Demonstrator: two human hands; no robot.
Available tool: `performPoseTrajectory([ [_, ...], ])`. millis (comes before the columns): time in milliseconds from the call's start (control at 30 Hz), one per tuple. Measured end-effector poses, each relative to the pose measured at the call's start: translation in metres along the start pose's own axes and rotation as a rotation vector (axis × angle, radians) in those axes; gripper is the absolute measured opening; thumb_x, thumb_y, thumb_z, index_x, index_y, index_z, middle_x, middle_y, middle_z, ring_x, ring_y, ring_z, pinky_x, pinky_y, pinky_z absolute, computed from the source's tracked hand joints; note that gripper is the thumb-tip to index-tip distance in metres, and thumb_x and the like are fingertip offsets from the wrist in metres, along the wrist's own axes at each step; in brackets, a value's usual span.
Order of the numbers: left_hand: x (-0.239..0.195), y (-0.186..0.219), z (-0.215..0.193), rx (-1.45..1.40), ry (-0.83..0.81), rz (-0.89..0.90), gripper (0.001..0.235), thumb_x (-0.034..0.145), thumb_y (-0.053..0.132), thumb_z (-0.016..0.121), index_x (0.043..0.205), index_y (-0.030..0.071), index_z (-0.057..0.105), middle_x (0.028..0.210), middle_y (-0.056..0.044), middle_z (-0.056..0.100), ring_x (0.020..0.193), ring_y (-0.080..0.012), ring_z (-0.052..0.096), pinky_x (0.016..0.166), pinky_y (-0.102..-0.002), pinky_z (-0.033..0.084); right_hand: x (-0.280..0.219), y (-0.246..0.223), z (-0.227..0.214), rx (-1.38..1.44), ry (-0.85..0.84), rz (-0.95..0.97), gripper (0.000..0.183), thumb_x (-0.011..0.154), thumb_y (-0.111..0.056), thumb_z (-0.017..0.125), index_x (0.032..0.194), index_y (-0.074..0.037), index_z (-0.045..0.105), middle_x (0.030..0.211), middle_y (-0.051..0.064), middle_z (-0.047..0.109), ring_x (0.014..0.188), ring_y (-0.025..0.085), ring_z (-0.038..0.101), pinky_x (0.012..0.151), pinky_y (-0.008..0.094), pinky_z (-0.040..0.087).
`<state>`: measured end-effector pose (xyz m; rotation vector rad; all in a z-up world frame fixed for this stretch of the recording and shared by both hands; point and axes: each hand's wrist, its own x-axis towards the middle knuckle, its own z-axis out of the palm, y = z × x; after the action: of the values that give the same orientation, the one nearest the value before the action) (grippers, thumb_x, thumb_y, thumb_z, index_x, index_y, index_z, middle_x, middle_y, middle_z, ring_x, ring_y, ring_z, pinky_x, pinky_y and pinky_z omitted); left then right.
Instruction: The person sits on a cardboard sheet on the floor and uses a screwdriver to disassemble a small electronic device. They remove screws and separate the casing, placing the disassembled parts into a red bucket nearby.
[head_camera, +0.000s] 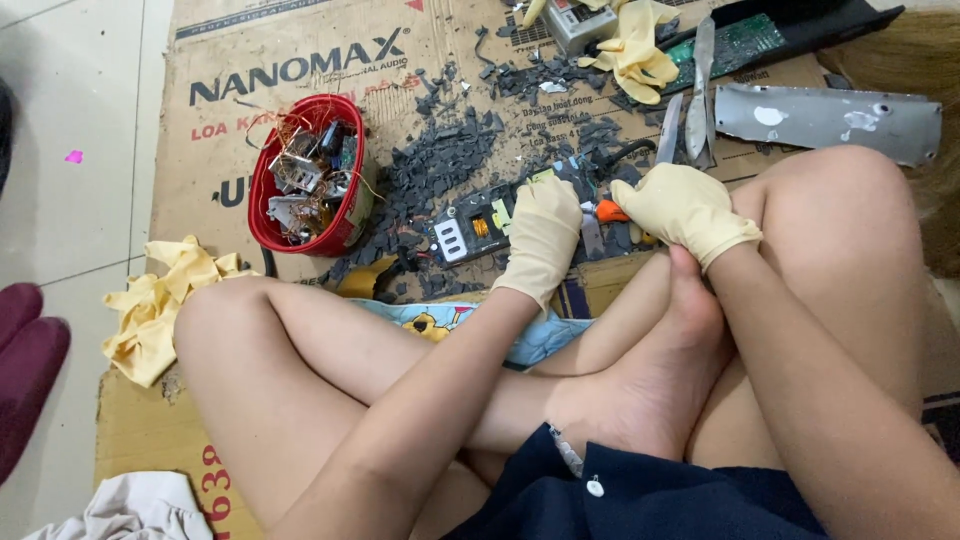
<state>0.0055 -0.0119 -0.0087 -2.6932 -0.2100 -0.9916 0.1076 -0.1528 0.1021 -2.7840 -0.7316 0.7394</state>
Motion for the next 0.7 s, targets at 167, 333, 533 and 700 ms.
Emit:
performPoseTrajectory([
  [167,0.001,0.001,0.003,0.001,-0.012,0.010,0.009,0.079,0.008,0.068,0.081,0.001,0.063,0.072,-0.016,0.057,0.066,-0.0353,0.057,0.067,-0.047,0.042,0.006,0.002,0.002,0.008,-0.013,-0.015,0.066,0.095,-0.059,0.044,0.071,-0.013,0.083,0.091,0.017,0.079,0.111,0.039,0.068,0.094,0.048,0.052],
  [333,0.004,0.001,0.006,0.002,-0.025,0.009,0.011,0.078,0.009,0.070,0.081,0.001,0.062,0.072,-0.015,0.056,0.065,-0.0345,0.057,0.066,-0.046,0.042,0.008,0.005,0.004,0.008,-0.017,-0.028,0.066,0.095,-0.059,0.043,0.067,-0.016,0.083,0.085,0.015,0.079,0.107,0.037,0.070,0.093,0.047,0.053],
  [533,0.005,-0.001,0.008,0.003,-0.046,-0.002,0.015,0.077,0.010,0.072,0.081,0.001,0.062,0.071,-0.015,0.056,0.064,-0.0335,0.057,0.065,-0.045,0.042,0.006,0.006,0.004,0.012,-0.013,-0.024,0.065,0.095,-0.059,0.044,0.064,-0.017,0.082,0.081,0.014,0.079,0.104,0.037,0.071,0.091,0.047,0.054],
  [700,0.007,0.000,-0.003,0.014,-0.037,-0.017,0.012,0.077,0.008,0.072,0.080,0.001,0.062,0.071,-0.014,0.057,0.064,-0.0329,0.057,0.066,-0.045,0.043,-0.015,-0.007,-0.003,-0.032,0.082,0.027,0.064,0.097,-0.057,0.044,0.100,-0.004,0.081,0.102,0.023,0.078,0.113,0.041,0.069,0.093,0.055,0.053],
])
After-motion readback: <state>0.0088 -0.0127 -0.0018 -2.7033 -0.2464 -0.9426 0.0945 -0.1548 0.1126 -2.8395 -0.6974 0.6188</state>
